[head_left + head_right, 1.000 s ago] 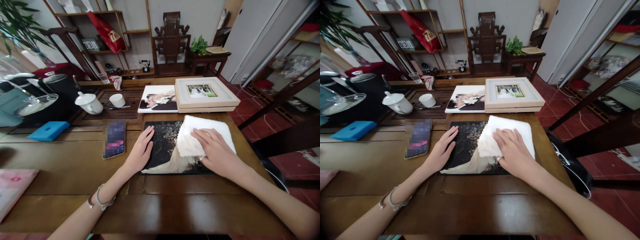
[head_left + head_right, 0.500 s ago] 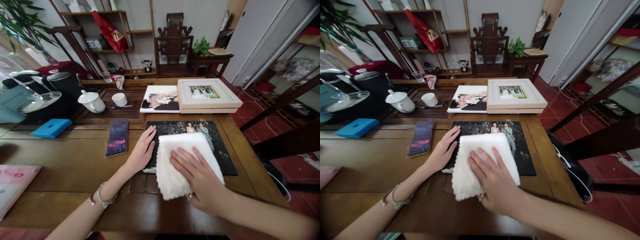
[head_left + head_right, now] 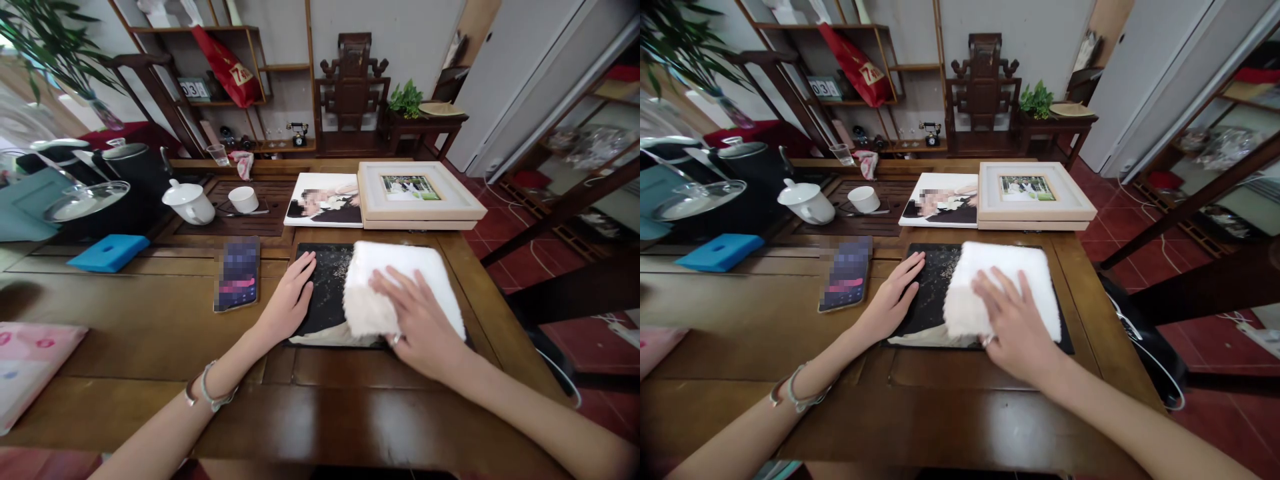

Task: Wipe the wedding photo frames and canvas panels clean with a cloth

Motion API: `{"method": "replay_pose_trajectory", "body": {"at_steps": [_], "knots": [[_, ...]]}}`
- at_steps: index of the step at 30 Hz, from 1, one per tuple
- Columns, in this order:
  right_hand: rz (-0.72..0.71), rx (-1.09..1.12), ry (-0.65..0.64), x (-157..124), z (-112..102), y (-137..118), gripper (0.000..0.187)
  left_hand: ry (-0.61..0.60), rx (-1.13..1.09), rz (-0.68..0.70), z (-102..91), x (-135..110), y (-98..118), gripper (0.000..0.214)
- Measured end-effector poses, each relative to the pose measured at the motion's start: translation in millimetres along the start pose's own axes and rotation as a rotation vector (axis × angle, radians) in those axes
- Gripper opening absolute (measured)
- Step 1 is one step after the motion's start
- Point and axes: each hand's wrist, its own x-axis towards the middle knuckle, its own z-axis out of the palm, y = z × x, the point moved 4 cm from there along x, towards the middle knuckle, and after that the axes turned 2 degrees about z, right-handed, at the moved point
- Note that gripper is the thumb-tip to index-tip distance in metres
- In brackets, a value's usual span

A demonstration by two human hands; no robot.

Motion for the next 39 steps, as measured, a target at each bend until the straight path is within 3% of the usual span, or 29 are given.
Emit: {"method": "replay_pose_trajectory", "body": {"at_steps": [3, 5, 12, 16, 19, 25, 27, 34, 39], "knots": [[-0.255, 0.112, -0.146, -4.4, -2.6, -34.2, 0.082, 0.008, -0.002, 0.007, 0.5, 0.1, -1.1, 0.045], [-0.293, 0.165, -0.192, -0.9, -5.5, -35.5, 0.083, 0.009, -0.005, 0.007, 0.8, 0.1, -1.6, 0.045], [0.003, 0.122, -0.082, 58.4, -1.9, 25.6, 0.061, 0.011, -0.021, 0.007, -0.6, -0.5, -0.3, 0.045], [0.06, 0.029, -0.071, 78.6, 1.0, 18.7, 0.058, 0.003, -0.02, -0.001, -0.7, -0.8, -0.3, 0.046], [-0.023, -0.01, -0.122, 62.3, -3.9, -16.0, 0.061, 0.004, -0.02, -0.003, -0.2, -1.0, -1.0, 0.045], [-0.292, -0.018, -0.194, 0.2, -17.5, -88.4, 0.069, 0.021, -0.054, 0.033, -0.2, -2.2, -2.3, 0.046], [-0.288, 0.006, -0.189, 0.0, -17.1, -90.4, 0.066, 0.024, -0.067, 0.052, -0.6, -2.6, -2.4, 0.047], [-0.09, -0.047, -0.124, 45.0, -3.7, -54.4, 0.063, 0.018, -0.03, 0.027, -0.6, -2.3, -2.5, 0.046], [-0.185, -0.144, -0.085, 16.9, -1.8, -87.3, 0.068, 0.02, -0.041, 0.025, -0.7, -2.0, -2.5, 0.047]]}}
